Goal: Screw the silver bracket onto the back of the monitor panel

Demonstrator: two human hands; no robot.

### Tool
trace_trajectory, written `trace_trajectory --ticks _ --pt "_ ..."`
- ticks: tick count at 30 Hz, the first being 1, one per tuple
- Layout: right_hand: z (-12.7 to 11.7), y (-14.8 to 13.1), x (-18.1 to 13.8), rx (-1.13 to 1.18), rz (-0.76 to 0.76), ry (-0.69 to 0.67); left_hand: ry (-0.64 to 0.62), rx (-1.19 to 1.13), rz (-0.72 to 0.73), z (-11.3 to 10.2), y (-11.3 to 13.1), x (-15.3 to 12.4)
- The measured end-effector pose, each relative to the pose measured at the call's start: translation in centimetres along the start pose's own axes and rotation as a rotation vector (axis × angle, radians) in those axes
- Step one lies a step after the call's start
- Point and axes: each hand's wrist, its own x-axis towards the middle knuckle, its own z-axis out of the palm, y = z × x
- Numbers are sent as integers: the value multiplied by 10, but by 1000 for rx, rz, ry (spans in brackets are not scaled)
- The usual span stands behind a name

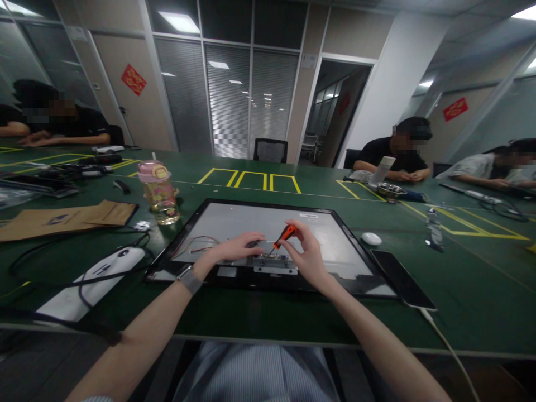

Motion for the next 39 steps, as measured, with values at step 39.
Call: trace_trajectory --ticks 39 --pt "1 -6 -3 68 -44 -152 6 -23 31 2 -5 1"
